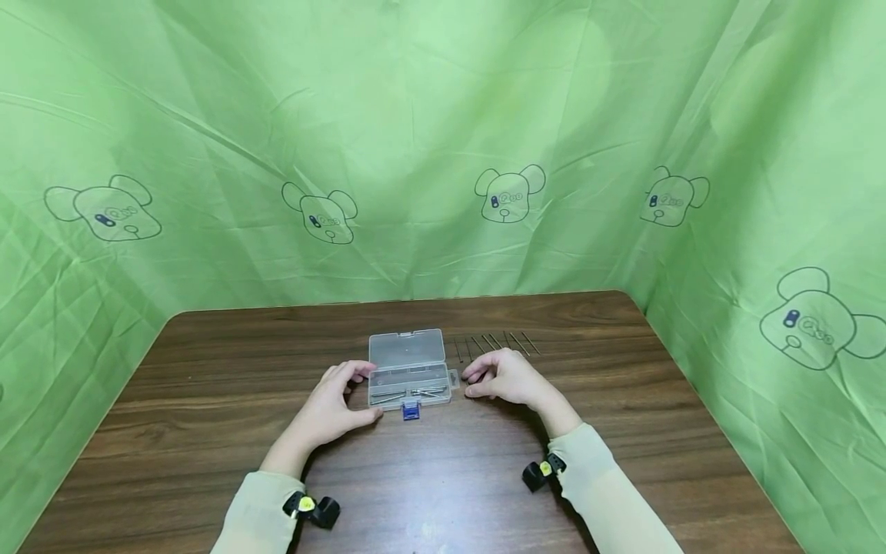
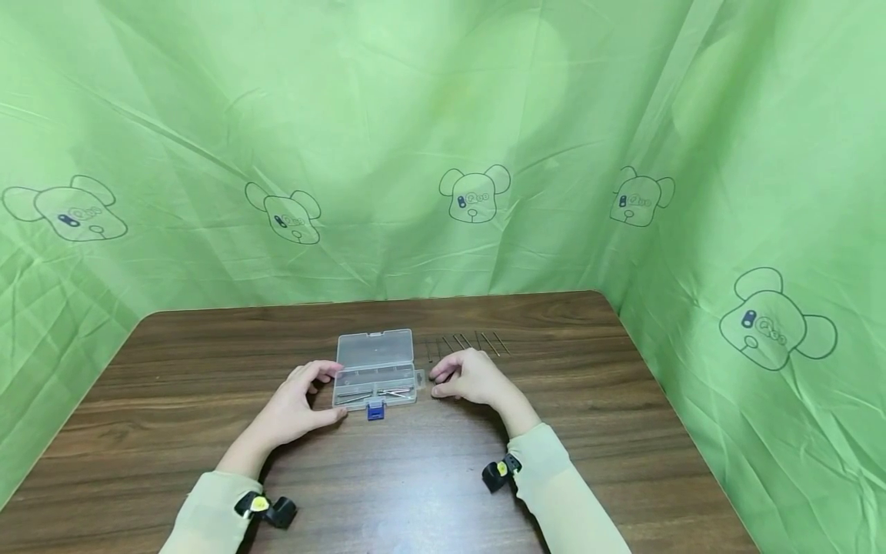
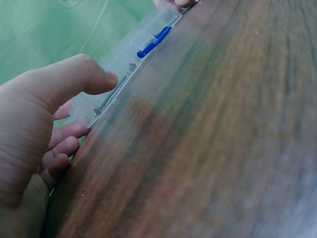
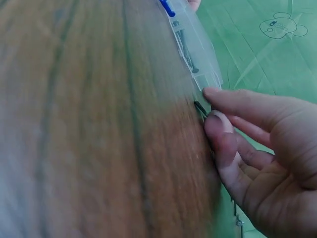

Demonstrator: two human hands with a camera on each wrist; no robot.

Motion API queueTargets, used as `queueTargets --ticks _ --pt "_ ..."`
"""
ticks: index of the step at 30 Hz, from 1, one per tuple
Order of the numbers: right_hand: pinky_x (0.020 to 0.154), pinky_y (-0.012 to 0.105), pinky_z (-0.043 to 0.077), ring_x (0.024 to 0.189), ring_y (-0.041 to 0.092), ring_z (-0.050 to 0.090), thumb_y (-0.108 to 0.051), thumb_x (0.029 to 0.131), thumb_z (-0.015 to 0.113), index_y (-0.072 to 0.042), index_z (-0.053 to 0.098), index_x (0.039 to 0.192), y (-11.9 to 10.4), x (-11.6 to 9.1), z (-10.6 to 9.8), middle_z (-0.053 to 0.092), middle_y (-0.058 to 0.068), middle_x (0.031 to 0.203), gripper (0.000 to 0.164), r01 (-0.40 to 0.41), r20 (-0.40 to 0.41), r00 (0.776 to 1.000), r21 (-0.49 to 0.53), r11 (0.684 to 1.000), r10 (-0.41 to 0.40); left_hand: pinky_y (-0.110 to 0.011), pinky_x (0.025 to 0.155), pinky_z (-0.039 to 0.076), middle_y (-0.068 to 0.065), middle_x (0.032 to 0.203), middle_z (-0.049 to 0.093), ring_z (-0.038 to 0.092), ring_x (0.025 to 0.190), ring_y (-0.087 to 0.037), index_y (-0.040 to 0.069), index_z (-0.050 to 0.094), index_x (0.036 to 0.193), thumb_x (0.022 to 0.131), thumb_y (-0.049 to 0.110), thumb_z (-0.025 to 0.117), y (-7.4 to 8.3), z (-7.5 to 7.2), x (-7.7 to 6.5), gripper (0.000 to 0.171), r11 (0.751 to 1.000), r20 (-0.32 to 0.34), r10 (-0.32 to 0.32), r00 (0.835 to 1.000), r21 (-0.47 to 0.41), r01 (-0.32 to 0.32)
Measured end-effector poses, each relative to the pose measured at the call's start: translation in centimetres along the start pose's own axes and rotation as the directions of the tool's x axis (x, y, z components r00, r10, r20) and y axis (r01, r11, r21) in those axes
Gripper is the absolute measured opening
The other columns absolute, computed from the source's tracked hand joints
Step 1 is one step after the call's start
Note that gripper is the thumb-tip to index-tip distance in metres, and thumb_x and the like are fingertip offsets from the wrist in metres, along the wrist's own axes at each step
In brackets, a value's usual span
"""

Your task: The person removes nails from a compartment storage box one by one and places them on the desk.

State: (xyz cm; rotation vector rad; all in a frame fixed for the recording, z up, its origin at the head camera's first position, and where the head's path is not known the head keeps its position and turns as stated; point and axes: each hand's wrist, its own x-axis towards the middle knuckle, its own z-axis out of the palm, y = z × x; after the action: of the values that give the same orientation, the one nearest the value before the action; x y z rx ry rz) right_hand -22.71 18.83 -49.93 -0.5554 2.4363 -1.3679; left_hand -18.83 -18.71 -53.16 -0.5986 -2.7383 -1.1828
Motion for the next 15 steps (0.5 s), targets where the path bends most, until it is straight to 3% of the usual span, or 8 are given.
queueTargets --ticks 8,15 --pt "0.067 0.028 0.059 0.08 0.017 0.072 -0.012 0.089 0.092 -0.003 0.082 0.114 -1.7 -0.1 -0.7 0.08 0.004 0.098 0.029 0.085 -0.016 0.996 0.062 0.994 -0.084 -0.042 0.095 0.053 0.003 0.122 0.067 0.057 0.116 -0.02 0.017 0.066 0.14 0.078 0.029 0.1 0.0 0.0 0.0 0.072 1.0 -0.005 0.002 1.0 0.003 -0.002" --pt "0.074 0.03 0.06 0.079 0.015 0.071 -0.016 0.092 0.09 -0.007 0.083 0.111 -4.3 0.3 -0.4 0.079 -0.002 0.092 0.023 0.226 -0.039 0.973 -0.033 0.974 -0.227 -0.042 0.096 0.053 0.002 0.123 0.067 0.057 0.116 -0.02 0.017 0.066 0.14 0.078 0.028 0.1 0.2 -0.2 -0.1 0.071 1.0 0.0 -0.003 1.0 0.003 0.003"
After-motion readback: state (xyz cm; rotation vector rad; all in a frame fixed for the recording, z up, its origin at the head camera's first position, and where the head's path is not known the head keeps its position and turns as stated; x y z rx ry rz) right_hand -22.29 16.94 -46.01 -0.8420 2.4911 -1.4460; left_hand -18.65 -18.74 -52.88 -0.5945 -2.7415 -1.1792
